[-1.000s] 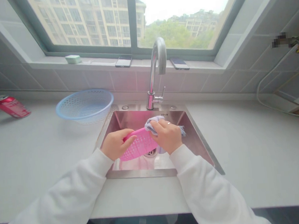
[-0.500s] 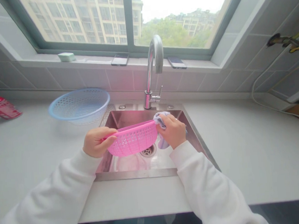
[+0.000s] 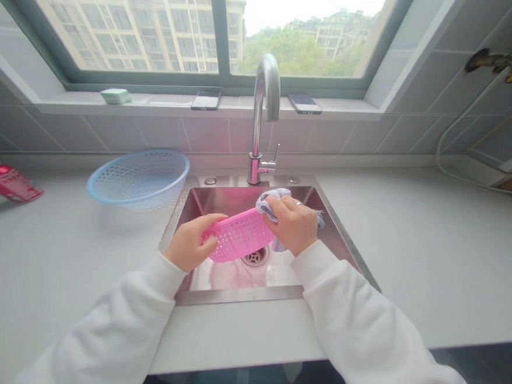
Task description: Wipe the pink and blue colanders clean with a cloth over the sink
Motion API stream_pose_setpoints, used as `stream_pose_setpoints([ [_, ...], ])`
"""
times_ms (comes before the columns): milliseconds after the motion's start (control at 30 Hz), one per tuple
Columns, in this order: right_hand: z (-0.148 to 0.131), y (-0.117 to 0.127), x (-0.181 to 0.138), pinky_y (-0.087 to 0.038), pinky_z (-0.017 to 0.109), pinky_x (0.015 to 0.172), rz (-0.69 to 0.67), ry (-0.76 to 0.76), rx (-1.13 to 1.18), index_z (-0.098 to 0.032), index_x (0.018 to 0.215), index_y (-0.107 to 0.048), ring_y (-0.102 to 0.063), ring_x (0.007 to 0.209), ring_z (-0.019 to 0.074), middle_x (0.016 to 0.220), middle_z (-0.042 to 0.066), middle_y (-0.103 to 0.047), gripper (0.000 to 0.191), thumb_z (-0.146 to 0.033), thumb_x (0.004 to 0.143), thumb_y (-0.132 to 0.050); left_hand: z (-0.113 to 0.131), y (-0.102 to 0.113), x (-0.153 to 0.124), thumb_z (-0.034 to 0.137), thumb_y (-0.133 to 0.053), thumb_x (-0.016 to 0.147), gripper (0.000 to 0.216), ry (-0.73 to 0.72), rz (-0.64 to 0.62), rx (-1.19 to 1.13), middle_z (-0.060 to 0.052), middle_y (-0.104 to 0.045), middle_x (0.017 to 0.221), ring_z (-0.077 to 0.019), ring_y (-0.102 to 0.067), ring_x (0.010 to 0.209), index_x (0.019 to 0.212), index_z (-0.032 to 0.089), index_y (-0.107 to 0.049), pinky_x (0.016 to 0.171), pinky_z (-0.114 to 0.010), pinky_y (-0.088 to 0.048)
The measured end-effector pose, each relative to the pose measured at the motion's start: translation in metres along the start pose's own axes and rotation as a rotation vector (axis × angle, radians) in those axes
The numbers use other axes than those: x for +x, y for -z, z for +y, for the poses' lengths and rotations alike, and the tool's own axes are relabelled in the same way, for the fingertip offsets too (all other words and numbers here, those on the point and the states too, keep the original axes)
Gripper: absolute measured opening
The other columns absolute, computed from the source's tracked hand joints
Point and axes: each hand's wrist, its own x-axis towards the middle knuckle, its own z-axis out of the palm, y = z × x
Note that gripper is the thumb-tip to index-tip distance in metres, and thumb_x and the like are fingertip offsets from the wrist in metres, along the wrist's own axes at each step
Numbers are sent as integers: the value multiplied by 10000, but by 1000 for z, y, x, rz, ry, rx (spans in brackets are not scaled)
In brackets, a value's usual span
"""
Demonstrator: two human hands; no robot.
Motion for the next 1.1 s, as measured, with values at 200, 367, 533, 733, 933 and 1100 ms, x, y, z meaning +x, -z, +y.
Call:
stream_pose_setpoints([
  [200,-16,6,1,-349,262,587,25,92,66,-252,962,-785,-605,642,128,767,17,-725,213,-334,899,-598,4,2,-2,457,-574,935,316,18,73,168,-33,-756,727,-185,-679,648,905,206,-762,641,-296,-490],
  [367,-17,7,1,-381,241,591,84,96,99,-251,920,-790,-602,612,115,750,1,-724,196,-300,886,-604,-4,11,-4,456,-530,969,420,-173,185,227,-18,-664,579,-142,-601,561,710,190,-726,588,-269,-418],
  [533,-9,4,1,-385,238,560,105,80,124,-253,925,-791,-631,620,119,745,-2,-725,197,-283,867,-606,-11,16,-4,423,-542,962,402,-280,255,195,-2,-625,536,-129,-572,523,685,186,-712,557,-257,-416],
  [733,6,1,0,-437,229,607,71,75,210,-241,991,-789,-677,687,132,841,22,-756,211,-311,886,-620,-12,26,-2,366,-585,940,377,-406,295,139,5,-599,505,-110,-519,470,633,176,-692,509,-246,-394],
  [933,10,-1,0,-433,227,585,127,47,221,-235,986,-793,-674,664,128,818,17,-753,209,-329,880,-639,-16,33,-4,436,-550,960,431,-395,272,-29,-6,-606,516,-109,-523,471,666,158,-697,489,-238,-378],
  [1100,10,1,2,-397,244,564,138,32,114,-249,941,-802,-656,649,136,798,13,-757,212,-303,846,-620,-23,27,0,451,-398,998,509,-205,180,-103,-10,-586,555,-130,-536,519,623,174,-603,528,-262,-383],
])
